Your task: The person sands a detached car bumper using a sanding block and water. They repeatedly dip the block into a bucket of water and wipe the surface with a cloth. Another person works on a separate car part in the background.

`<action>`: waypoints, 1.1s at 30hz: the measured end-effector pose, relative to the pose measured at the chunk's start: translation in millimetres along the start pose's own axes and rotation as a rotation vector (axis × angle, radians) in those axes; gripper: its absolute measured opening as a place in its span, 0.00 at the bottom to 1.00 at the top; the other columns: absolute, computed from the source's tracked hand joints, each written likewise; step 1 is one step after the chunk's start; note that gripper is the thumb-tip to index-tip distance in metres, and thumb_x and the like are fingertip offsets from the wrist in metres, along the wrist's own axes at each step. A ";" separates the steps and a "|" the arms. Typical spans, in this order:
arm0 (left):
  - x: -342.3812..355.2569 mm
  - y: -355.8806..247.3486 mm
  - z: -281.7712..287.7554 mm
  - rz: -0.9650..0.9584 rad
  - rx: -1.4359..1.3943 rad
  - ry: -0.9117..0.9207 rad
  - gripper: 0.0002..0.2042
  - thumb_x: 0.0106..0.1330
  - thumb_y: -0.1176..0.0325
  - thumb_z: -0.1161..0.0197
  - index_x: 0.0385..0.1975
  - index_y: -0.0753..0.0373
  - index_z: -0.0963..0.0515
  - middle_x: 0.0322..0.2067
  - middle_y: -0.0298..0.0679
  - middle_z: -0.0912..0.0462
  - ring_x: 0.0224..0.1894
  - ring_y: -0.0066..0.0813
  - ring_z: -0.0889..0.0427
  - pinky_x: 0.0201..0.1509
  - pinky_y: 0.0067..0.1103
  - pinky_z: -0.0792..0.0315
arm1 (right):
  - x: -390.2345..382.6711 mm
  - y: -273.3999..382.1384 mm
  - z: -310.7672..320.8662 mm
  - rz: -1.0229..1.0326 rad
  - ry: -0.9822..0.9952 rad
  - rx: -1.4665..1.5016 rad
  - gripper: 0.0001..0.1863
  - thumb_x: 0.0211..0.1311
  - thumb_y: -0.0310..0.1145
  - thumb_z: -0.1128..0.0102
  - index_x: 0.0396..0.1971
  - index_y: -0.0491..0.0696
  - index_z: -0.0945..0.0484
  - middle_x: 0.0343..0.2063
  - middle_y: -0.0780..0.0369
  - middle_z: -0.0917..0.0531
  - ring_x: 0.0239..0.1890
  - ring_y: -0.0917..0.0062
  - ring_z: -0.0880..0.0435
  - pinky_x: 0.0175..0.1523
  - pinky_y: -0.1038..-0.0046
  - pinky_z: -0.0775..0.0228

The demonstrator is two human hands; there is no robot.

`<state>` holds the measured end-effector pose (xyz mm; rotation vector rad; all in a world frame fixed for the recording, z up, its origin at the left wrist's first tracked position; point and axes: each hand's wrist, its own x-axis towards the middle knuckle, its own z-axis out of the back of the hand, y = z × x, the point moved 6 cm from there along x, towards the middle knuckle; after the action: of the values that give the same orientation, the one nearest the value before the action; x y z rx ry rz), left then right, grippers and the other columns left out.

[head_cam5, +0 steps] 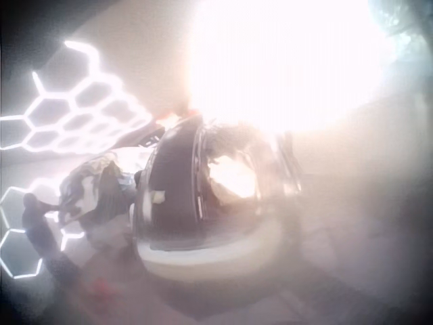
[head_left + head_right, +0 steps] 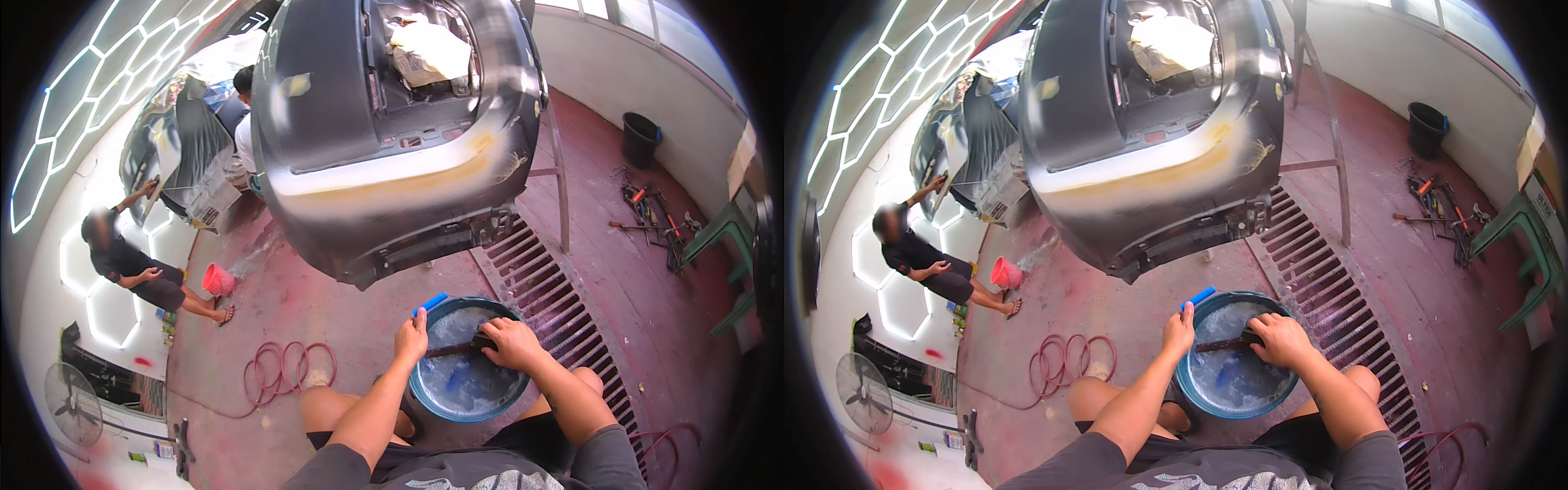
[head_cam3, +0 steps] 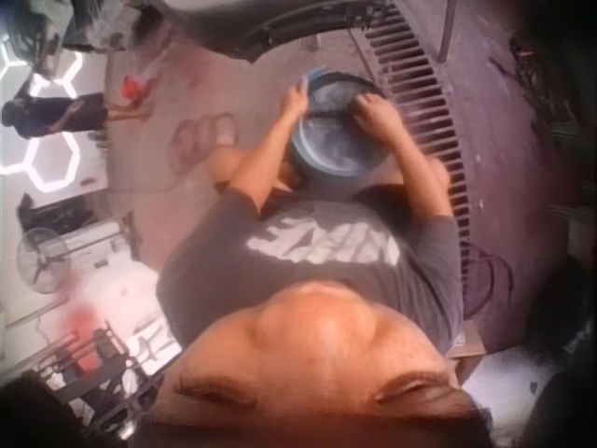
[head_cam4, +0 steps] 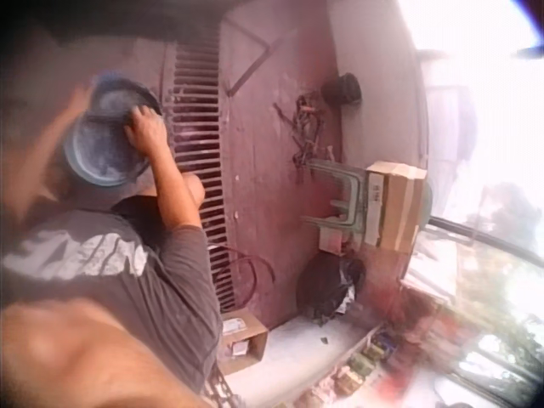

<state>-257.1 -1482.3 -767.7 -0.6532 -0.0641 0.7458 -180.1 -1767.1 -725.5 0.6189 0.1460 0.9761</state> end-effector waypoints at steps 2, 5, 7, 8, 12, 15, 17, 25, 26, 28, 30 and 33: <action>19.9 -26.3 -2.6 -0.075 0.025 0.040 0.42 0.81 0.28 0.54 0.46 0.68 0.12 0.46 0.64 0.10 0.55 0.70 0.13 0.58 0.52 0.21 | -4.4 -1.2 6.5 -0.077 -0.072 0.033 0.24 0.62 0.43 0.24 0.55 0.51 0.18 0.46 0.58 0.14 0.53 0.58 0.12 0.57 0.56 0.17; 40.6 -46.4 -8.0 -0.135 0.040 0.070 0.40 0.80 0.28 0.51 0.46 0.67 0.11 0.45 0.61 0.09 0.54 0.66 0.11 0.58 0.50 0.20 | -7.8 -0.8 8.4 -0.136 -0.157 0.075 0.25 0.62 0.42 0.24 0.57 0.50 0.18 0.48 0.56 0.14 0.54 0.56 0.13 0.59 0.56 0.18; 49.0 -47.5 -8.0 -0.156 0.011 0.098 0.41 0.80 0.27 0.51 0.45 0.67 0.12 0.45 0.62 0.09 0.54 0.65 0.11 0.57 0.50 0.20 | -5.7 1.9 6.9 -0.152 -0.194 0.085 0.24 0.62 0.41 0.24 0.57 0.50 0.18 0.50 0.56 0.14 0.55 0.56 0.13 0.60 0.56 0.18; 53.4 -40.6 -6.4 -0.140 0.008 0.066 0.35 0.79 0.32 0.42 0.44 0.66 0.11 0.44 0.58 0.08 0.51 0.62 0.10 0.57 0.48 0.20 | -2.7 5.6 8.2 -0.142 -0.223 0.097 0.25 0.63 0.39 0.25 0.58 0.48 0.19 0.52 0.54 0.14 0.56 0.55 0.13 0.61 0.56 0.19; 31.3 -66.5 27.3 -0.496 0.003 -0.468 0.17 0.71 0.51 0.23 0.43 0.60 0.10 0.40 0.46 0.09 0.46 0.53 0.10 0.56 0.42 0.18 | -1.0 0.3 6.1 -0.178 -0.303 0.096 0.26 0.64 0.37 0.26 0.60 0.47 0.21 0.54 0.54 0.14 0.58 0.54 0.13 0.61 0.56 0.18; 30.0 -70.4 36.7 -0.427 -0.296 -0.287 0.15 0.73 0.56 0.23 0.46 0.62 0.11 0.38 0.42 0.09 0.42 0.42 0.09 0.51 0.33 0.17 | -0.9 3.7 6.6 -0.145 -0.313 0.105 0.25 0.64 0.38 0.27 0.59 0.48 0.21 0.53 0.54 0.14 0.57 0.54 0.13 0.61 0.56 0.18; 20.0 -83.8 40.9 -0.284 -0.673 -0.110 0.09 0.76 0.63 0.25 0.45 0.62 0.13 0.35 0.35 0.10 0.37 0.24 0.13 0.45 0.24 0.19 | -0.7 3.4 8.6 -0.165 -0.275 0.113 0.25 0.64 0.39 0.27 0.59 0.49 0.21 0.51 0.55 0.13 0.56 0.54 0.13 0.60 0.55 0.18; -5.3 -127.6 48.6 0.002 -1.403 0.411 0.37 0.66 0.46 0.18 0.68 0.54 0.30 0.57 0.39 0.19 0.59 0.36 0.16 0.62 0.33 0.20 | 1.7 5.6 -1.1 -0.174 -0.140 0.032 0.22 0.64 0.41 0.27 0.55 0.50 0.21 0.45 0.55 0.13 0.52 0.55 0.12 0.56 0.53 0.19; -12.4 -141.7 47.5 0.008 -1.461 0.438 0.40 0.65 0.43 0.18 0.69 0.55 0.32 0.59 0.40 0.20 0.62 0.39 0.17 0.65 0.35 0.21 | 1.8 4.6 -1.8 -0.178 -0.115 0.013 0.22 0.64 0.41 0.27 0.54 0.50 0.21 0.45 0.55 0.14 0.52 0.55 0.12 0.56 0.52 0.19; -14.5 -158.7 43.7 -0.016 -1.530 0.445 0.49 0.61 0.34 0.20 0.74 0.55 0.36 0.64 0.42 0.24 0.70 0.43 0.22 0.74 0.41 0.28 | 2.9 2.0 0.4 -0.181 -0.121 0.015 0.22 0.63 0.41 0.27 0.54 0.50 0.21 0.45 0.55 0.13 0.51 0.55 0.12 0.56 0.52 0.18; -7.5 -162.9 47.9 -0.039 -1.647 0.401 0.50 0.61 0.33 0.21 0.75 0.55 0.37 0.65 0.42 0.24 0.70 0.43 0.22 0.75 0.41 0.28 | 1.9 4.9 -0.3 -0.156 -0.160 0.058 0.22 0.63 0.42 0.27 0.54 0.50 0.20 0.44 0.55 0.13 0.51 0.55 0.11 0.55 0.53 0.18; 0.3 -179.7 44.8 -0.105 -1.774 0.390 0.47 0.62 0.32 0.23 0.74 0.56 0.33 0.67 0.39 0.23 0.71 0.43 0.24 0.77 0.43 0.30 | 0.4 4.5 5.6 -0.117 -0.252 0.138 0.22 0.62 0.42 0.27 0.54 0.50 0.19 0.44 0.55 0.13 0.49 0.55 0.11 0.55 0.53 0.18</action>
<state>-159.8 -1556.8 -628.9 -2.4388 -0.4203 0.2705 -181.0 -1767.3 -718.4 0.8453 0.0255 0.7720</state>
